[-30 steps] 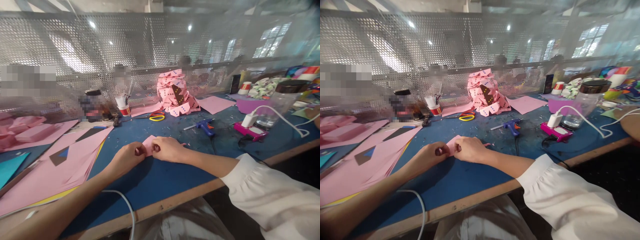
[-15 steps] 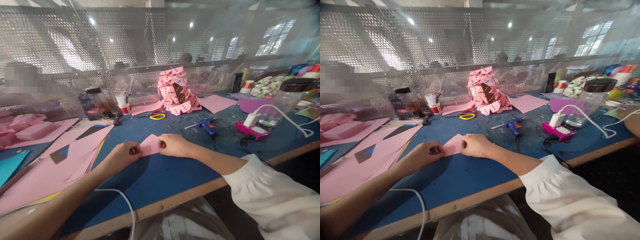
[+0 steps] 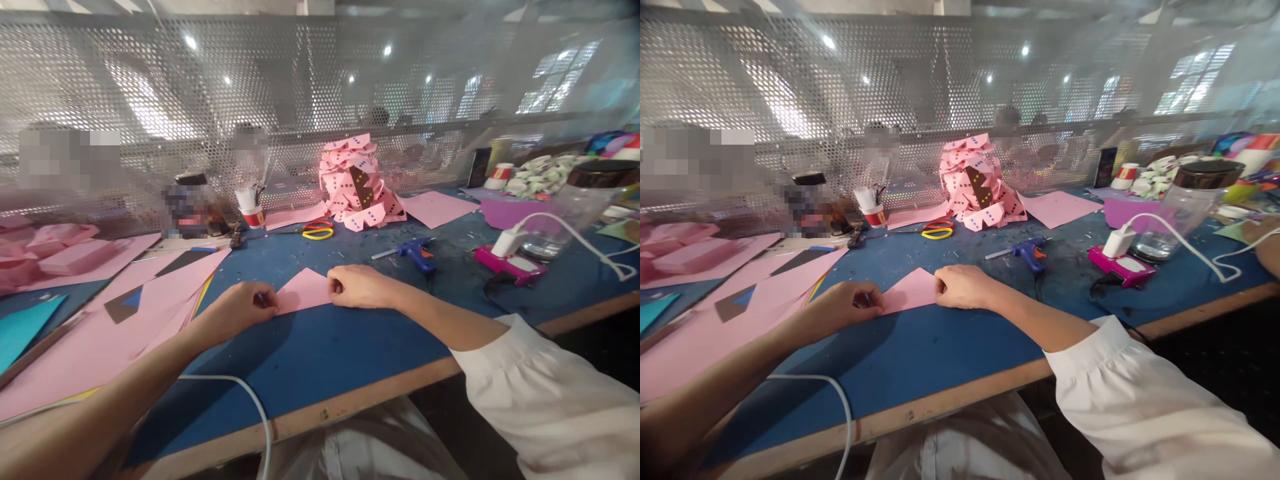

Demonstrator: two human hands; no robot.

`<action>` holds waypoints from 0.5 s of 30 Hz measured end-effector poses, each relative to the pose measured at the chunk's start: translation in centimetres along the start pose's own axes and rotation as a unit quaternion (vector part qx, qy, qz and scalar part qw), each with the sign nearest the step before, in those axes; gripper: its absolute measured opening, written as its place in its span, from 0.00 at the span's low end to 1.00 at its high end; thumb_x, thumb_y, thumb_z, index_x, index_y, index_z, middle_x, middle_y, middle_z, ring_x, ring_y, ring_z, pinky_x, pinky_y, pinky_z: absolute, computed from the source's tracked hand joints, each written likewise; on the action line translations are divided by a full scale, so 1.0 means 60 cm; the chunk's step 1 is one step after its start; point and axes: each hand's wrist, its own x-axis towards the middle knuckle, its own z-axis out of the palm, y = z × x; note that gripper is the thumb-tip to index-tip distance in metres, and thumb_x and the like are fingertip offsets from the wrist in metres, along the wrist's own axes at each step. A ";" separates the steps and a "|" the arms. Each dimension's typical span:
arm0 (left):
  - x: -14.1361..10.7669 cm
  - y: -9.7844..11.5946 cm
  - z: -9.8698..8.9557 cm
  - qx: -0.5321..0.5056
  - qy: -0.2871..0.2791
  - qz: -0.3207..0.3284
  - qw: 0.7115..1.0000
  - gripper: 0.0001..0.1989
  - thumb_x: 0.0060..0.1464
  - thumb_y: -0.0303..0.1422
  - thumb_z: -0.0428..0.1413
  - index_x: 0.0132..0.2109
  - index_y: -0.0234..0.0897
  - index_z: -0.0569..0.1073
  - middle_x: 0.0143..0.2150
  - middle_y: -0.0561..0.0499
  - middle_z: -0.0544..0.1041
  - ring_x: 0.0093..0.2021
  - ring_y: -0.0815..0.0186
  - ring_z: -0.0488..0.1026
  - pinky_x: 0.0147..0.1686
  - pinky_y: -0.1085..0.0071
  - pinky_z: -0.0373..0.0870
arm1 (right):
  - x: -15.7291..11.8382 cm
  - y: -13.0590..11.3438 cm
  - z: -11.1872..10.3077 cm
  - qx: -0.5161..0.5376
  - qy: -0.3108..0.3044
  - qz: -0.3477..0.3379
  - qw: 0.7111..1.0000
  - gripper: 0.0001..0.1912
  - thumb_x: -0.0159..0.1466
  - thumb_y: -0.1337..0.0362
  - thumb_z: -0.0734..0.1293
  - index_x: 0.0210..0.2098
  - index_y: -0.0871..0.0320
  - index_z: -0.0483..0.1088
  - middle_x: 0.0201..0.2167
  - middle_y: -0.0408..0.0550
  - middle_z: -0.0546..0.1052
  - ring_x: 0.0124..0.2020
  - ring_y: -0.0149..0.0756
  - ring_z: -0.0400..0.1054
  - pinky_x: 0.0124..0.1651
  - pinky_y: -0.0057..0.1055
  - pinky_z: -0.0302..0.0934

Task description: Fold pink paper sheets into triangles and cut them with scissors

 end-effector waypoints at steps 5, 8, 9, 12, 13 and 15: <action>-0.004 -0.003 -0.001 0.010 -0.001 -0.008 1.000 0.08 0.51 0.39 0.58 0.34 0.42 0.79 0.28 0.55 0.78 0.31 0.63 0.74 0.32 0.70 0.64 | -0.003 0.009 0.001 -0.013 0.000 0.007 1.000 0.05 0.60 0.65 0.66 0.35 0.53 0.74 0.40 0.43 0.81 0.37 0.35 0.73 0.32 0.27 0.53; -0.010 -0.007 -0.001 0.009 0.008 -0.013 1.000 0.08 0.50 0.39 0.58 0.34 0.42 0.79 0.27 0.55 0.77 0.30 0.63 0.74 0.31 0.71 0.64 | -0.009 0.018 -0.002 -0.005 0.005 0.010 1.000 0.04 0.60 0.65 0.67 0.35 0.54 0.74 0.40 0.44 0.81 0.37 0.35 0.74 0.33 0.27 0.54; -0.011 -0.009 -0.001 0.008 0.012 -0.014 1.000 0.08 0.50 0.39 0.58 0.34 0.42 0.79 0.26 0.55 0.77 0.30 0.63 0.74 0.31 0.71 0.64 | -0.011 0.022 -0.003 -0.003 0.004 0.012 1.000 0.04 0.60 0.66 0.67 0.35 0.54 0.74 0.40 0.44 0.81 0.37 0.35 0.74 0.33 0.27 0.55; -0.011 -0.019 0.001 0.002 0.008 -0.013 1.000 0.09 0.50 0.40 0.58 0.35 0.42 0.79 0.27 0.54 0.78 0.30 0.62 0.74 0.31 0.71 0.64 | -0.016 0.032 -0.007 -0.002 0.002 0.014 1.000 0.04 0.59 0.66 0.67 0.35 0.54 0.74 0.39 0.43 0.81 0.37 0.34 0.73 0.33 0.27 0.55; -0.010 -0.022 0.001 0.001 0.006 -0.013 1.000 0.10 0.50 0.41 0.58 0.35 0.42 0.79 0.27 0.54 0.78 0.30 0.62 0.74 0.31 0.70 0.64 | -0.017 0.035 -0.009 0.000 0.000 0.014 1.000 0.05 0.59 0.66 0.67 0.35 0.54 0.74 0.38 0.42 0.81 0.37 0.34 0.73 0.33 0.27 0.55; -0.010 -0.026 0.000 -0.001 0.003 -0.014 1.000 0.11 0.51 0.42 0.58 0.35 0.42 0.79 0.27 0.54 0.78 0.30 0.62 0.75 0.31 0.70 0.64 | -0.019 0.039 -0.012 0.006 -0.003 0.015 1.000 0.05 0.59 0.66 0.67 0.35 0.54 0.74 0.38 0.42 0.81 0.37 0.34 0.73 0.33 0.27 0.56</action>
